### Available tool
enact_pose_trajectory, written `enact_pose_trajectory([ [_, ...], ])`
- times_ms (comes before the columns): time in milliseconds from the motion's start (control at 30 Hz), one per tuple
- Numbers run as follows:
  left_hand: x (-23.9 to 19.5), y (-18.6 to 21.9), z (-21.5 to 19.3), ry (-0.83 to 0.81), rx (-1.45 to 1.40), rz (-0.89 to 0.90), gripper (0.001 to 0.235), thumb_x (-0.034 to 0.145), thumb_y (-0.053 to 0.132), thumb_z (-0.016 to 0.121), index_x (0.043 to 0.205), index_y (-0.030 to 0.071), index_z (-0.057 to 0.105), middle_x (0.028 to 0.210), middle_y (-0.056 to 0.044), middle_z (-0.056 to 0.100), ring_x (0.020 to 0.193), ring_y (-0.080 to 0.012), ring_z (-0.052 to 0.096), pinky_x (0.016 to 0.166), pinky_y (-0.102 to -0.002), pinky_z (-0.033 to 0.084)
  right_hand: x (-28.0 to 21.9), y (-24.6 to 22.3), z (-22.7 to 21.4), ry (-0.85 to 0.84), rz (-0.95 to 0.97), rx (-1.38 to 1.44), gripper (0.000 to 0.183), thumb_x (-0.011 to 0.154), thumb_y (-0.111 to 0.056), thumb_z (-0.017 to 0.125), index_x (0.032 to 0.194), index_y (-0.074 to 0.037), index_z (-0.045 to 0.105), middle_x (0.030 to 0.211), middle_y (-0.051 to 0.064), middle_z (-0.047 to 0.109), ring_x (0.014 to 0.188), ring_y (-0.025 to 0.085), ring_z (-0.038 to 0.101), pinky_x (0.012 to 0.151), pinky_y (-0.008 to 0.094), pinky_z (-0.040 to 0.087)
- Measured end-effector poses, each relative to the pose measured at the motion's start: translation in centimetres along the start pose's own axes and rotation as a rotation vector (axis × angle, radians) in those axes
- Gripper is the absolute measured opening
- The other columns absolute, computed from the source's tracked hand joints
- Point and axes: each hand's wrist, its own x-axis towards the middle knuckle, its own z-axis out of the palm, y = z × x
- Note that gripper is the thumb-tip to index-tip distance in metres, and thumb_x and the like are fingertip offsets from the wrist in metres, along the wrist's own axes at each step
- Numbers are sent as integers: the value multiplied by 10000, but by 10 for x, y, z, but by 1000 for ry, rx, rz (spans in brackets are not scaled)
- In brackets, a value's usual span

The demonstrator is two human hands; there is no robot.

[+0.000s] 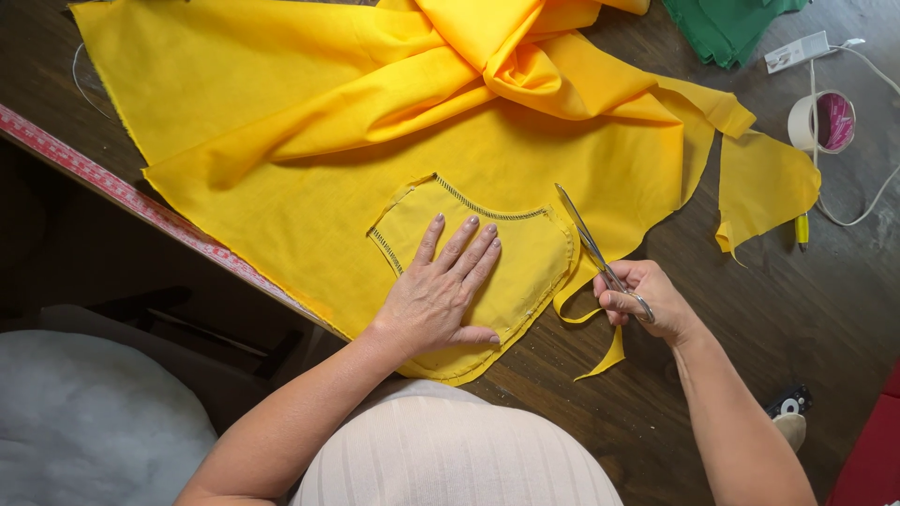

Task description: The person uses scissors to cut a piece of yellow fabric along a marked pattern on a wooden table. After cutting, the person smooths the fabric and removes a pin from the cut piece.

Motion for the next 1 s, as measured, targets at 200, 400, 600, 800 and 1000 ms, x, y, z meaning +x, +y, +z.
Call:
enact_pose_trajectory([
  [200,0,0,0,-3,6,-1,1207,767,914,455,1600,59,273,1675,-160,270,1579,-325,138,1288,-593,-41,0,6,-6,9,16,-19,339,717,-197,908,807,72,724,400,156,592,363,149,562,388,250,468],
  [400,0,0,-2,-5,7,1,1197,779,914,435,1601,58,272,1676,-161,267,1581,-327,132,1286,-592,-43,1,-1,-12,13,57,-110,283,667,-131,928,776,53,742,406,154,614,360,178,596,393,273,496],
  [600,0,0,-1,-3,6,4,1198,776,914,444,1599,60,279,1674,-165,270,1581,-330,131,1283,-598,-38,3,0,-16,14,78,-145,246,658,-94,919,757,51,747,397,155,610,359,184,597,387,275,495],
  [800,1,0,-1,-8,10,0,1189,784,917,415,1600,63,279,1675,-158,273,1582,-326,132,1283,-593,-43,4,-8,-14,-13,85,-109,263,658,-104,923,766,55,744,402,160,618,363,188,609,379,278,503],
  [1000,1,0,0,-3,14,-3,1197,780,923,412,1604,67,266,1680,-157,257,1584,-325,122,1284,-594,-49,15,0,-19,-49,40,1,407,656,-242,949,828,53,727,442,143,631,396,170,627,405,259,505],
])
